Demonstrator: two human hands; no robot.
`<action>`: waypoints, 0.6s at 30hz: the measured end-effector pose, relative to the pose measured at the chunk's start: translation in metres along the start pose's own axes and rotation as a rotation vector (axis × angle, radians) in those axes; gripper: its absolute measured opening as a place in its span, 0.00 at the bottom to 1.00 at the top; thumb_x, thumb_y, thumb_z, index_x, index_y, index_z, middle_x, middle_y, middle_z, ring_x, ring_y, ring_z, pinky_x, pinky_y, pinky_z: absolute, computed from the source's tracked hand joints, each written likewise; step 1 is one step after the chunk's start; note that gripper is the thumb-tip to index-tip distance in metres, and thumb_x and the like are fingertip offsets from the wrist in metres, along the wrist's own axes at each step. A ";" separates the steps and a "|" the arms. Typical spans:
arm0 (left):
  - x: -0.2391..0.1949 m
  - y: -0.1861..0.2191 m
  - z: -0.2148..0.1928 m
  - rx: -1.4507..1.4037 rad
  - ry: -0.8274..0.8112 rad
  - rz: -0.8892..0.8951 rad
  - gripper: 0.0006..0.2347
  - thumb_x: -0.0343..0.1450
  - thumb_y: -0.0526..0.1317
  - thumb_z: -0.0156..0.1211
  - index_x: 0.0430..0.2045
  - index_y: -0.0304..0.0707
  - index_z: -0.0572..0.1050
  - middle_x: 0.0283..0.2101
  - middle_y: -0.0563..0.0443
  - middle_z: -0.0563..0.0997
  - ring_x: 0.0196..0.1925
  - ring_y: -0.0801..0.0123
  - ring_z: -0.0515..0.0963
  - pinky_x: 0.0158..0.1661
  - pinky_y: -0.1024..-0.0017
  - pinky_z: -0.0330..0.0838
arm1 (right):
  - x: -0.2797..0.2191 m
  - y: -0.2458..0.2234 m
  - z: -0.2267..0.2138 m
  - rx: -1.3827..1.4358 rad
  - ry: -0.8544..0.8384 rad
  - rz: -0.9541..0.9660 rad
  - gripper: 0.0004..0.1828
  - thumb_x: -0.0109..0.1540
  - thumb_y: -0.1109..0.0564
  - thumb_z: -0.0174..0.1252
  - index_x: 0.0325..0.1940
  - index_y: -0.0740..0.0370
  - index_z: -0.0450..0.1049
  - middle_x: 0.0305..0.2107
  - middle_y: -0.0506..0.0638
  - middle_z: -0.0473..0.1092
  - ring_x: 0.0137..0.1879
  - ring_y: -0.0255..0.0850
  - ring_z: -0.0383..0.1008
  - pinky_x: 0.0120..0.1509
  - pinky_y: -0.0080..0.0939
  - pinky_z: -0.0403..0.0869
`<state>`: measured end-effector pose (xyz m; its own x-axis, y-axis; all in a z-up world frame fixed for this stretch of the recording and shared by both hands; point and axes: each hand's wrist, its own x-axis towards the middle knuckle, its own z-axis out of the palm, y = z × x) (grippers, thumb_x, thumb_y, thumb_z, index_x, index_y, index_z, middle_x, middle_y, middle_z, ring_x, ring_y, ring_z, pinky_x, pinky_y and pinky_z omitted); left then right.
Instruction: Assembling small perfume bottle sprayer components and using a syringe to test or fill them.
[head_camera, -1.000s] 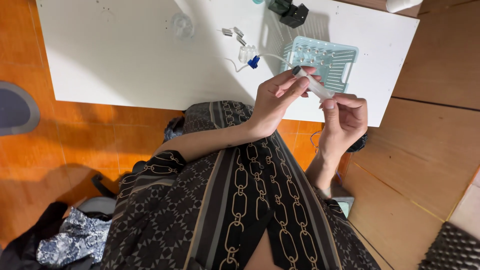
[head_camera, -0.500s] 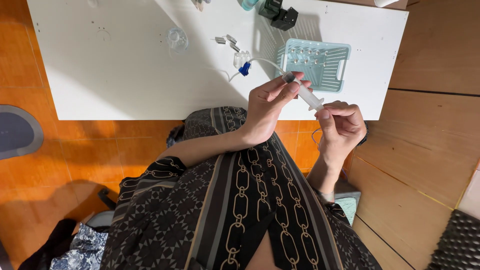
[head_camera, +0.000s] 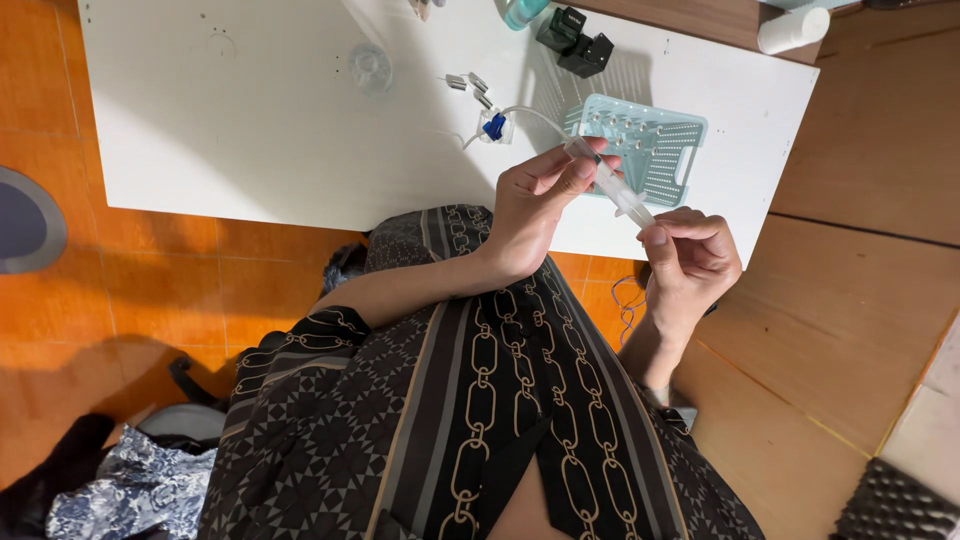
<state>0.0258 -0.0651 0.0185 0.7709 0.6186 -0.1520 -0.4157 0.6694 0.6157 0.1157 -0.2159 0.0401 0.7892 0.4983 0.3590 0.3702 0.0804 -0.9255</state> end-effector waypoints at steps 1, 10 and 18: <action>0.000 -0.001 0.000 -0.001 0.005 0.005 0.16 0.78 0.42 0.63 0.57 0.34 0.76 0.50 0.33 0.84 0.58 0.61 0.81 0.56 0.69 0.70 | 0.000 0.001 -0.002 0.003 -0.007 0.000 0.10 0.63 0.70 0.68 0.34 0.75 0.70 0.23 0.64 0.70 0.34 0.44 0.71 0.43 0.44 0.73; 0.006 -0.007 -0.002 -0.033 0.044 0.060 0.15 0.77 0.41 0.64 0.55 0.32 0.77 0.49 0.33 0.84 0.57 0.59 0.82 0.55 0.71 0.72 | 0.010 0.010 -0.015 0.047 -0.069 -0.051 0.12 0.61 0.71 0.68 0.33 0.76 0.69 0.22 0.66 0.69 0.30 0.45 0.68 0.41 0.43 0.71; 0.007 -0.009 -0.002 -0.030 0.036 0.096 0.15 0.77 0.39 0.63 0.56 0.30 0.77 0.49 0.33 0.84 0.55 0.58 0.83 0.54 0.70 0.73 | 0.011 0.013 -0.025 0.045 -0.085 -0.067 0.12 0.61 0.71 0.68 0.32 0.74 0.69 0.22 0.64 0.69 0.30 0.45 0.69 0.43 0.45 0.70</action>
<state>0.0338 -0.0658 0.0103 0.7093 0.6944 -0.1216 -0.5013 0.6181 0.6055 0.1417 -0.2310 0.0349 0.7182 0.5620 0.4103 0.3965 0.1540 -0.9050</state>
